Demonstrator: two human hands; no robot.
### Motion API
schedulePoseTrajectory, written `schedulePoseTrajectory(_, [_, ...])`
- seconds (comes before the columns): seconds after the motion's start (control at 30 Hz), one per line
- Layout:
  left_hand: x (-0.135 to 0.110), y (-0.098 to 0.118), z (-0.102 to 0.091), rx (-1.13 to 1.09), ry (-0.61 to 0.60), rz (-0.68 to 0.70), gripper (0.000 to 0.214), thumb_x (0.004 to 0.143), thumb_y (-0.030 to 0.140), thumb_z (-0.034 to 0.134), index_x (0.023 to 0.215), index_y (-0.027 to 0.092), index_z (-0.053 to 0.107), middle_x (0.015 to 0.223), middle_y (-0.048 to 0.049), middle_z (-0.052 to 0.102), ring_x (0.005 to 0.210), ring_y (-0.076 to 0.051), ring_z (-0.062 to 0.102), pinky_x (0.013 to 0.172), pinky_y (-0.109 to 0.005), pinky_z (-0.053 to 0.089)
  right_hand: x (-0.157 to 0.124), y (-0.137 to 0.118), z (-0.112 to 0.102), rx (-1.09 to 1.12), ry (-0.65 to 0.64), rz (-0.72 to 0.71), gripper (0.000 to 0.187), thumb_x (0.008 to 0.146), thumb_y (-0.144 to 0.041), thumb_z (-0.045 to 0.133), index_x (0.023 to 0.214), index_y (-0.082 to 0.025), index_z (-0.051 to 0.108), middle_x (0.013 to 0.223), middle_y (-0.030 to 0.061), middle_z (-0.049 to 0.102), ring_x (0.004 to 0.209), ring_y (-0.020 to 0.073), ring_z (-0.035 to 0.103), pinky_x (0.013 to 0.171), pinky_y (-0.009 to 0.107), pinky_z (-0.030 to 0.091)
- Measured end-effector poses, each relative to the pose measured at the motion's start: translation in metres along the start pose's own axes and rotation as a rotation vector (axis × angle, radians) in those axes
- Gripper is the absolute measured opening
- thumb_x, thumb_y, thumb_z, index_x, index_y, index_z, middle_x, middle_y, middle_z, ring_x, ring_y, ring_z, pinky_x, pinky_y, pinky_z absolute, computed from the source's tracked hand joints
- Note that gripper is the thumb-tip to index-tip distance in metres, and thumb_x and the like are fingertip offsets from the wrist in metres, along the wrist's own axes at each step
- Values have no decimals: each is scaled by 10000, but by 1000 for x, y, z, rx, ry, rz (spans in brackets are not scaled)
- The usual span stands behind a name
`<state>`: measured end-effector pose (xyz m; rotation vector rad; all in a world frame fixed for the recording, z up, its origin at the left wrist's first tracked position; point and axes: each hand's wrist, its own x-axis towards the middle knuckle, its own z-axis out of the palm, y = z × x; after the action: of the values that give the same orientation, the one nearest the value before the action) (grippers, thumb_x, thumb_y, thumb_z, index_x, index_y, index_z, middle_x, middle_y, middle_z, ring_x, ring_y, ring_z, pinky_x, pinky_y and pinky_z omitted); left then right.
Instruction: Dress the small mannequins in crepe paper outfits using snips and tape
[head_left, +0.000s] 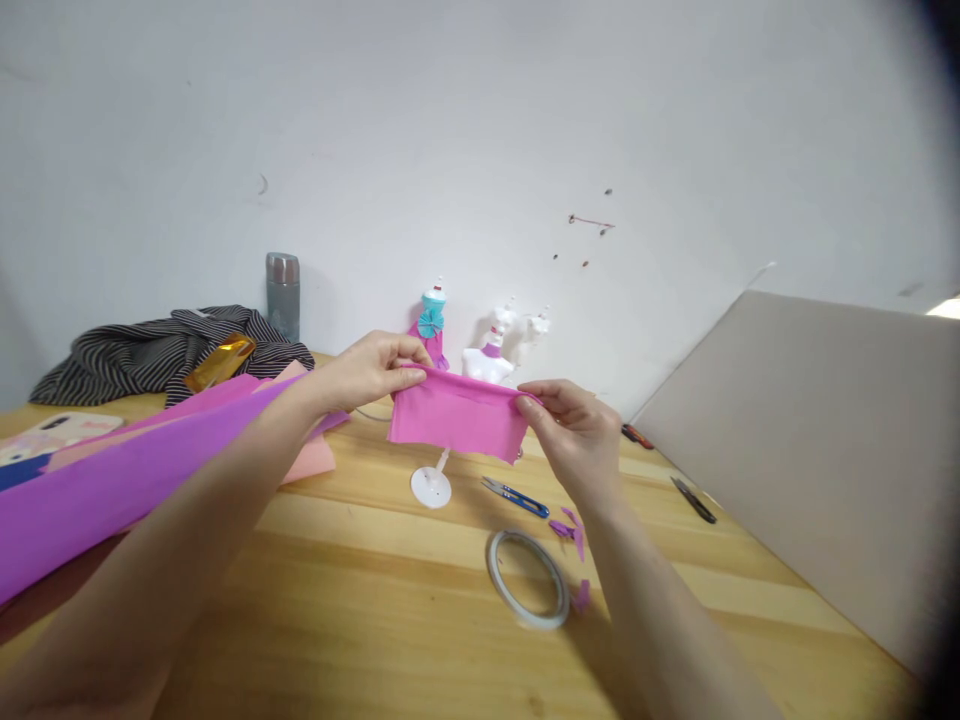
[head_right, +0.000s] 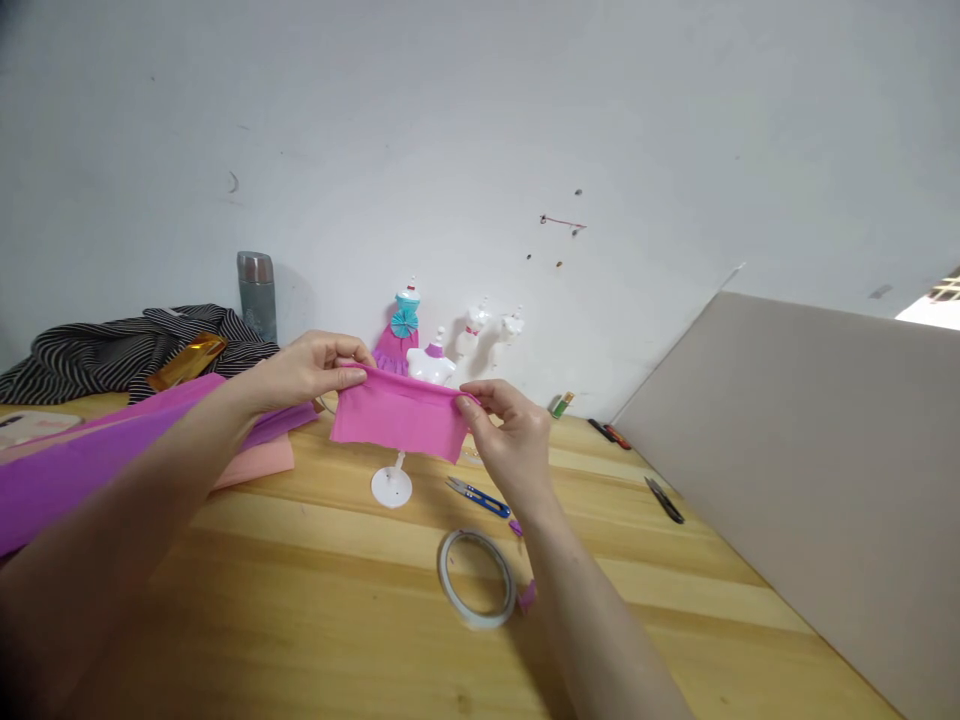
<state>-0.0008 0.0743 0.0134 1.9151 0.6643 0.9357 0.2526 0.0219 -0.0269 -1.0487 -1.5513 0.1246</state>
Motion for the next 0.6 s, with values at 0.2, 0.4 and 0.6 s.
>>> schedulePoseTrajectory(0.2, [1, -2, 0, -48, 4, -11, 146, 739, 221, 680, 841, 123, 646, 666, 18, 618, 591, -85, 550, 574, -214, 447, 2, -5, 0, 170, -43, 85, 110, 785, -283, 678, 759, -177, 675, 614, 0, 638, 541, 129, 557, 504, 260, 448])
schedulePoseTrajectory(0.4, [2, -4, 1, -61, 24, -17, 120, 728, 227, 697, 747, 125, 638, 594, 32, 578, 547, -78, 524, 543, -208, 441, 4, -8, 0, 256, -44, 97, 115, 754, -280, 696, 707, -179, 670, 577, -10, 603, 500, 112, 501, 474, 252, 414])
schedulePoseTrajectory(0.6, [1, 1, 3, -26, 105, 25, 65, 735, 174, 676, 707, 121, 651, 562, 58, 526, 523, -56, 471, 534, -191, 412, 4, -12, 0, 267, -12, 108, 107, 749, -281, 708, 717, -184, 675, 603, -1, 620, 531, 121, 522, 478, 247, 418])
